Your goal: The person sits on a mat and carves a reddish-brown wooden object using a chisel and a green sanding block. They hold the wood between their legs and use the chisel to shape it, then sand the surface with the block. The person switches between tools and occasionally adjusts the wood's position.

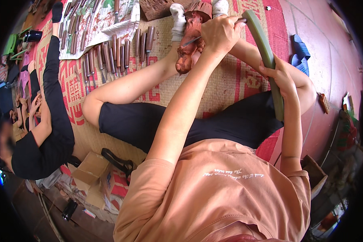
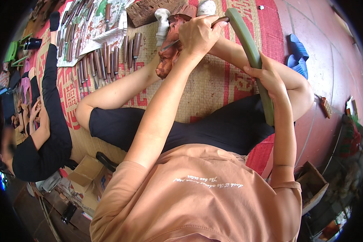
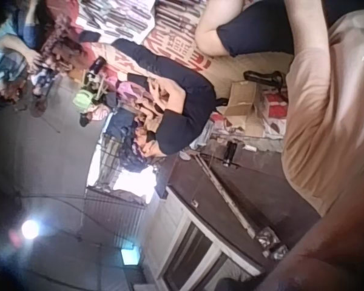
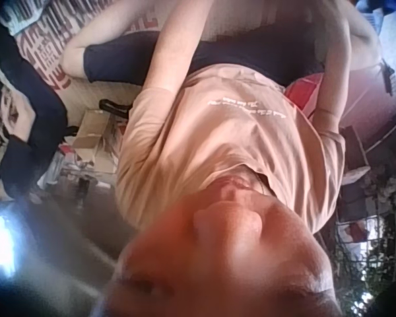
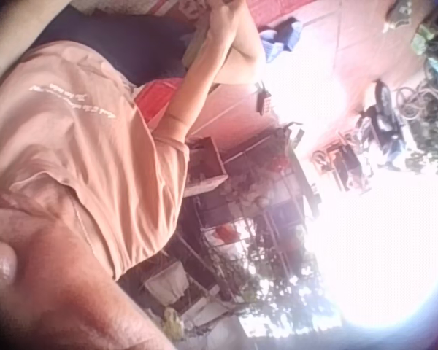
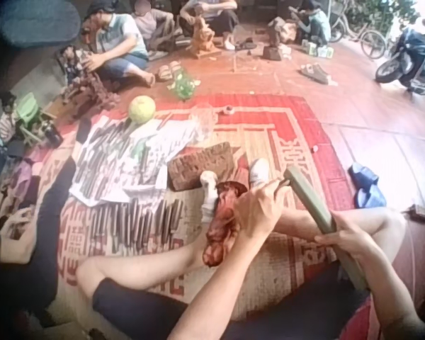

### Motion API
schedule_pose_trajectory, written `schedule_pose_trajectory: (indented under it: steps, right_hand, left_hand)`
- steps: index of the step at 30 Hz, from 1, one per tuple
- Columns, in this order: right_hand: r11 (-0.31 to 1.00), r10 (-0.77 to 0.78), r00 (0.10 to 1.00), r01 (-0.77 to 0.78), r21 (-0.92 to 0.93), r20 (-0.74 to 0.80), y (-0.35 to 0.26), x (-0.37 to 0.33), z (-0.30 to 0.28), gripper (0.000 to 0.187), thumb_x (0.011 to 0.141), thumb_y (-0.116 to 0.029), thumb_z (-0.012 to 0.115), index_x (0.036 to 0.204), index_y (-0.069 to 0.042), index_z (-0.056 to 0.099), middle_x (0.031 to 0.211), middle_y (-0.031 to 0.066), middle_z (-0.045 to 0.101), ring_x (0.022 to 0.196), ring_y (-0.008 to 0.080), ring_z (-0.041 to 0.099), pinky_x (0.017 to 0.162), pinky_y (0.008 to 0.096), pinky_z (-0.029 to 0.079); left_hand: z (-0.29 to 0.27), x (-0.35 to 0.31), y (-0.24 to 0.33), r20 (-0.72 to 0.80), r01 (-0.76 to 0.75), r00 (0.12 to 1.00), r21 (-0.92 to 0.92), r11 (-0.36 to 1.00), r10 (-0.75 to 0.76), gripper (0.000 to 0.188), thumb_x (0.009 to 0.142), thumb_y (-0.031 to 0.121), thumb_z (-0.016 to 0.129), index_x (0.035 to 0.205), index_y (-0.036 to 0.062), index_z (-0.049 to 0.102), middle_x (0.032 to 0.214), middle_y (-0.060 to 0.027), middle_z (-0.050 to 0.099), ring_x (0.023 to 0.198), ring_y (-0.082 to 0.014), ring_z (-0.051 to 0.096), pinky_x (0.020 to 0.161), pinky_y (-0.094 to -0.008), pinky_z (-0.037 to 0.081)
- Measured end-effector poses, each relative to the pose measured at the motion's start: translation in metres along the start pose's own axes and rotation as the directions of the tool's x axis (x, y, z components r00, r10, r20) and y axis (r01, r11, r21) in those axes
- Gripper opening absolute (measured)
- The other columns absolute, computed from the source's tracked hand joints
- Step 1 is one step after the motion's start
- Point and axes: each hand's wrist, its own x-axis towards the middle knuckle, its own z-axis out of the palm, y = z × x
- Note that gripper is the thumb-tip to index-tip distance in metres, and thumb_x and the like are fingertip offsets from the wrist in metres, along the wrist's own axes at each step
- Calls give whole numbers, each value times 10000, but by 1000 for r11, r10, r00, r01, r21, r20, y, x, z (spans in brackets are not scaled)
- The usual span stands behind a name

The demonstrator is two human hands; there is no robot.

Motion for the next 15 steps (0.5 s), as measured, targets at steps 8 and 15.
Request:
schedule_pose_trajectory:
  steps: [8,15]
  right_hand:
    - [998,34,999,-33,60,-20,2,3,0,284,840,-66,710,1086,-38,571,789,-12,520,697,96,506,641,246,408]
    - [999,-11,1000,10,42,3,-12,-9,1,291,847,-49,691,1109,-32,568,806,-21,537,698,85,508,628,246,412]
  left_hand:
    - [-5,0,2,-5,32,999,-68,997,-32,239,787,380,755,943,201,785,771,-75,719,645,-271,685,553,-372,516]
    - [-8,1,5,-118,-4,993,-166,986,-16,262,791,392,752,909,160,783,766,-86,717,648,-276,686,562,-360,518]
